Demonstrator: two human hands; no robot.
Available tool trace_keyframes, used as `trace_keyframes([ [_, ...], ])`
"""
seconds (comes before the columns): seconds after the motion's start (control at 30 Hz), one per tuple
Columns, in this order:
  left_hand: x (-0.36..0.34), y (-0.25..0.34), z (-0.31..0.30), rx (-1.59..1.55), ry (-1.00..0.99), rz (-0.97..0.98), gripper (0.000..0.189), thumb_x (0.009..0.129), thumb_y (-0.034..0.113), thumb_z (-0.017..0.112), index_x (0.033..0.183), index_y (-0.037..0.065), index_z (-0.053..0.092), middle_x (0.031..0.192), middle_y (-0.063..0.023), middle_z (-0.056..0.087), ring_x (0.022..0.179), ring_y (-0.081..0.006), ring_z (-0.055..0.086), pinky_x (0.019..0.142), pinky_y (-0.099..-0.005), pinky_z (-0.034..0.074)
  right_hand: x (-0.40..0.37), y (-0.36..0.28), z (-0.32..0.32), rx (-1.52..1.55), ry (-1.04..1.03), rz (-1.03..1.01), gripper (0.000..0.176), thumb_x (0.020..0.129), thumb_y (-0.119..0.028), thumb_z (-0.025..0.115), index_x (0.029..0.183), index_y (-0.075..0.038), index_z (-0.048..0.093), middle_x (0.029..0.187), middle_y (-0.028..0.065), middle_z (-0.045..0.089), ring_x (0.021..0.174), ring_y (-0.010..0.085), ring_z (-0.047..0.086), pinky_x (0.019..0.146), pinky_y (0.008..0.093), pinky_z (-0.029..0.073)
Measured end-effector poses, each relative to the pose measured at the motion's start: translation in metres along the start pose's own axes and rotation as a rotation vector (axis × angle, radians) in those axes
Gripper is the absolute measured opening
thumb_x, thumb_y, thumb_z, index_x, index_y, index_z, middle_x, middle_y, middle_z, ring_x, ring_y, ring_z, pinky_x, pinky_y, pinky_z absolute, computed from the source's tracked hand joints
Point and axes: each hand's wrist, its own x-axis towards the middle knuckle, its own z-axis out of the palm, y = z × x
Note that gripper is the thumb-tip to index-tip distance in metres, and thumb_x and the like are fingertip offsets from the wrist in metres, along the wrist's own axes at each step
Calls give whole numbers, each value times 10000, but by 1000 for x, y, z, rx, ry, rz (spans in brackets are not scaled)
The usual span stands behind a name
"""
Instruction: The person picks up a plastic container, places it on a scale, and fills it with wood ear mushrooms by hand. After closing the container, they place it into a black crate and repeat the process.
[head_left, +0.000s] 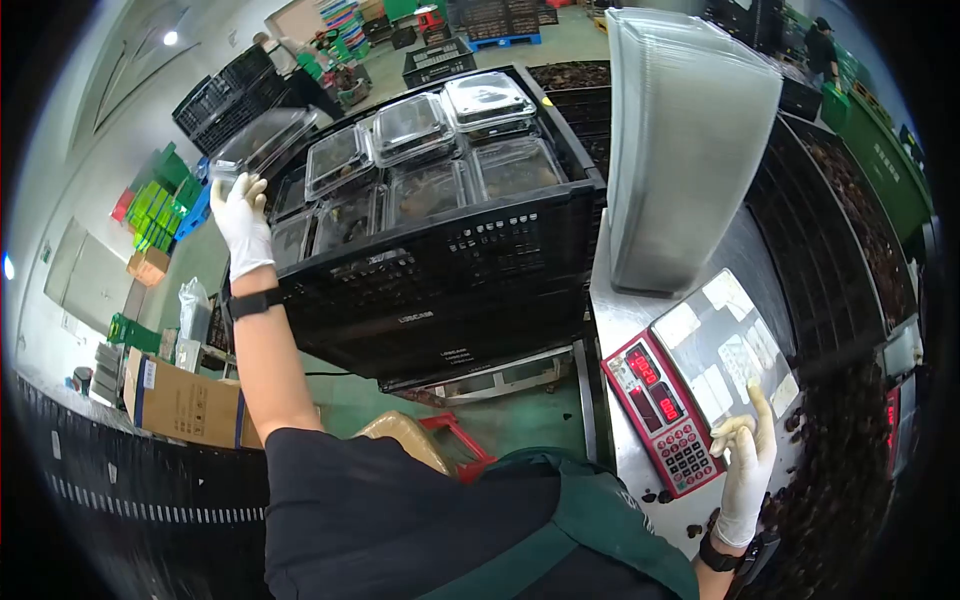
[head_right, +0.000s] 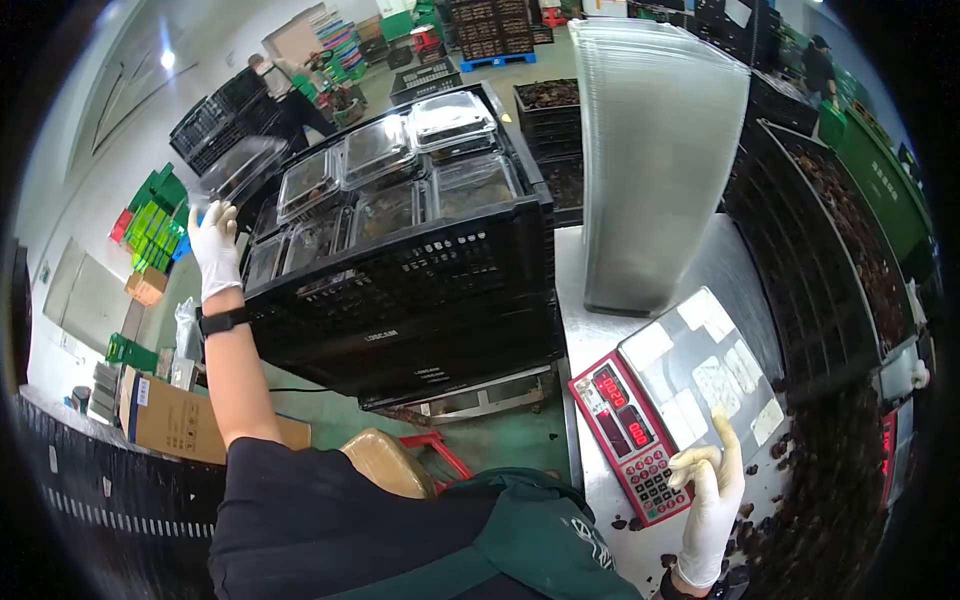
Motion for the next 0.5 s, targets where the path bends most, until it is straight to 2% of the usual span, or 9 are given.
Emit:
trace_keyframes([
  [0.03,6,-5,-5,90,-24,-55,587,939,79,621,1437,67,311,1130,-162,667,919,-245,708,615,-278,496,-3,4,-4,0,18,10,547,932,-68,460,1451,84,376,801,80,655,678,92,569,663,219,469],
  [0.07,30,-23,-30,-81,-223,-234,461,985,177,565,1392,63,379,1188,-131,656,978,-253,697,671,-310,513,-6,7,-8,17,26,29,543,931,-67,463,1446,84,382,803,81,657,679,93,570,661,218,469],
  [0.1,31,-26,-29,-104,-313,-329,459,1000,199,534,1414,68,387,1215,-122,649,1010,-245,685,708,-317,517,-11,10,-13,34,49,45,538,931,-66,465,1442,84,387,805,82,659,679,94,572,659,216,469],
  [0.13,24,-29,-17,-130,-411,-424,460,1015,222,504,1436,72,394,1242,-113,643,1042,-236,673,745,-325,521,-16,15,-20,51,80,58,534,930,-65,468,1438,84,392,807,83,661,680,94,573,658,214,468],
  [0.2,-23,-1,47,82,-488,-480,440,1009,183,524,1430,73,460,1234,-94,649,1065,-187,646,798,-295,516,-26,24,-36,79,106,72,484,941,-71,479,1404,68,447,829,98,676,674,103,575,654,212,471],
  [0.3,-101,38,158,318,-947,25,436,1002,223,583,1404,64,525,1219,-40,650,1085,-131,613,872,-257,477,-39,41,-58,110,171,120,423,964,-81,476,1362,61,491,851,103,685,680,108,581,656,228,469],
  [0.4,-170,60,269,211,-1134,436,443,1010,197,577,1406,11,512,1293,-89,623,1179,-168,580,1016,-293,434,-56,53,-72,121,201,80,375,988,-137,529,1312,51,520,896,100,695,718,109,598,664,237,465],
  [0.47,-209,74,328,383,-1113,935,446,1032,206,530,1422,-5,487,1365,-123,586,1260,-207,533,1079,-320,392,-70,61,-75,199,196,80,352,1001,-145,500,1304,28,554,925,80,701,738,88,594,692,240,472],
  [0.5,-225,69,353,302,-1179,898,425,1034,195,512,1406,-10,500,1338,-132,595,1236,-224,546,1075,-322,394,-80,63,-74,215,208,99,358,1001,-148,503,1309,27,555,941,78,700,762,85,600,701,234,478],
])
